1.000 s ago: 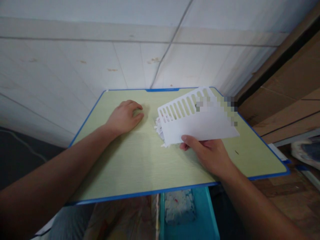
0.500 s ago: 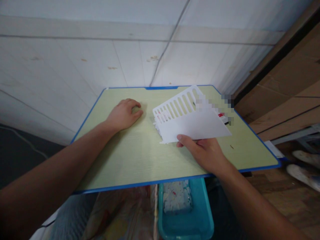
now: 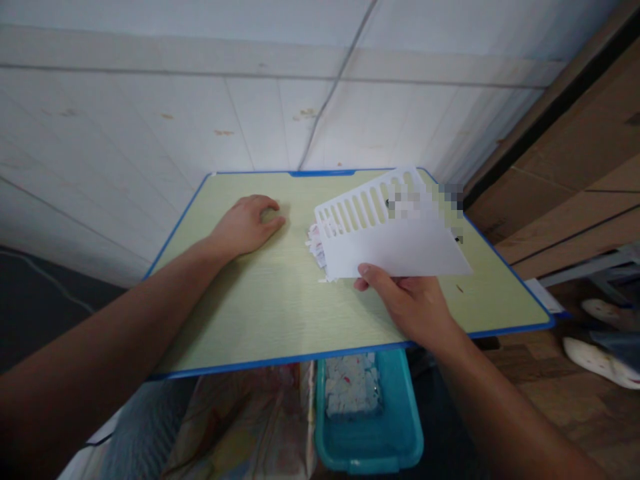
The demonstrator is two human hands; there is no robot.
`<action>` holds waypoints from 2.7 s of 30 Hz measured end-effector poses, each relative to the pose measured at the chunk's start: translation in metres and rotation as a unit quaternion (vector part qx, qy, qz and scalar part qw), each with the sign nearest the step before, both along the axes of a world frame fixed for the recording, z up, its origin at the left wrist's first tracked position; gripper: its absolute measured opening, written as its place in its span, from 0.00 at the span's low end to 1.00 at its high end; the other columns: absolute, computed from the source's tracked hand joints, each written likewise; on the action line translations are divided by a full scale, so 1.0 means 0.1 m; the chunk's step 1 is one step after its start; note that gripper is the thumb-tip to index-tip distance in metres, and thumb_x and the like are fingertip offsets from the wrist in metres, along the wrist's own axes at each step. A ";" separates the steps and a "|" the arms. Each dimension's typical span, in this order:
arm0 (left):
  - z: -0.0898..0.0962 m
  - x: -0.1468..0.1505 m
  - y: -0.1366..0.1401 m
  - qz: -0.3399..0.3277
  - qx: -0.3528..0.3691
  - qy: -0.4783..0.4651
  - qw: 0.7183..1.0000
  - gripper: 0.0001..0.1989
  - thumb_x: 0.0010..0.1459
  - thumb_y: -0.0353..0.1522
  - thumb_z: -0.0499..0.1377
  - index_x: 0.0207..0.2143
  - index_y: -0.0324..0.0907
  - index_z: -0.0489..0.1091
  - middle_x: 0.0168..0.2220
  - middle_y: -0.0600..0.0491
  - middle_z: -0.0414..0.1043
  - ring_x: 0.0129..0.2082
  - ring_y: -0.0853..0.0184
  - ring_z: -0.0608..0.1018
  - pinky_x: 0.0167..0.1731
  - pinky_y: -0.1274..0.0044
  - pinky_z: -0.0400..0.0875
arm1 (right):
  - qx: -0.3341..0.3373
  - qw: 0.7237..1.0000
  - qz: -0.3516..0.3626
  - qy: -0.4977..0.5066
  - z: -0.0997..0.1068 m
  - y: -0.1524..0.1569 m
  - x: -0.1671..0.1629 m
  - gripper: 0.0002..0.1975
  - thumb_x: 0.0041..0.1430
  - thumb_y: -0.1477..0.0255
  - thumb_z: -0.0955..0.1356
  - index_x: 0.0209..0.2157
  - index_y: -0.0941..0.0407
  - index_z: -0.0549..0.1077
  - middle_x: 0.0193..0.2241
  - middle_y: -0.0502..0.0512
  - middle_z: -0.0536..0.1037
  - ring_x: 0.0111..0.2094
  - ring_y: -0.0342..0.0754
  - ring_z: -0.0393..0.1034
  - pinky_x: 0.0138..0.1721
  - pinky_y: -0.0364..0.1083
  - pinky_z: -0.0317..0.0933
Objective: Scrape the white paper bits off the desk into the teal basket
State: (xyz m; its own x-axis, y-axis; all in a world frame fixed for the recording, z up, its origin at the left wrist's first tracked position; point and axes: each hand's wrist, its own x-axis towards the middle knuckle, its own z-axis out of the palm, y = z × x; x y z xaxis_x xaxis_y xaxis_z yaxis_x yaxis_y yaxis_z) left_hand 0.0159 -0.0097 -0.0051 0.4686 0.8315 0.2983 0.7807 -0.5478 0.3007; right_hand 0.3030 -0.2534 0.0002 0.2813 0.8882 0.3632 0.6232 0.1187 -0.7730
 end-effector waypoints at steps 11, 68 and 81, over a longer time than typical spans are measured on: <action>0.02 0.01 -0.01 -0.001 -0.007 0.005 1.000 0.23 0.73 0.42 0.62 0.61 0.43 0.85 0.69 0.38 0.85 0.71 0.43 0.83 0.77 0.54 0.75 | 0.013 0.999 0.024 -0.037 0.00 -0.05 -0.04 0.16 0.72 0.57 0.76 0.29 0.44 0.87 0.35 0.52 0.92 0.42 0.61 0.88 0.51 0.56 0.80; 0.01 0.02 0.00 0.003 -0.010 -0.014 1.000 0.20 0.71 0.42 0.63 0.59 0.46 0.86 0.66 0.42 0.87 0.70 0.46 0.83 0.78 0.53 0.74 | -0.018 0.998 -0.008 0.056 -0.02 -0.24 -0.04 0.25 0.69 0.47 0.78 0.22 0.46 0.80 0.28 0.56 0.89 0.34 0.61 0.87 0.42 0.56 0.83; 0.00 0.02 0.01 0.002 -0.012 -0.025 1.000 0.19 0.71 0.42 0.64 0.58 0.46 0.86 0.66 0.41 0.87 0.71 0.44 0.83 0.78 0.52 0.73 | 0.007 0.999 -0.016 0.034 -0.09 -0.40 0.08 0.23 0.73 0.51 0.76 0.25 0.45 0.84 0.30 0.55 0.90 0.37 0.62 0.88 0.49 0.60 0.83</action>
State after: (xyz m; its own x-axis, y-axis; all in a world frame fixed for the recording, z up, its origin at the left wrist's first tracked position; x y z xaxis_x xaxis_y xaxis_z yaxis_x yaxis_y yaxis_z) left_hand 0.0183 -0.0088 -0.0047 0.4500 0.8404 0.3020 0.7663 -0.5371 0.3526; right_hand 0.3110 -0.2936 -0.0087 0.3343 0.8733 0.3544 0.5723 0.1107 -0.8126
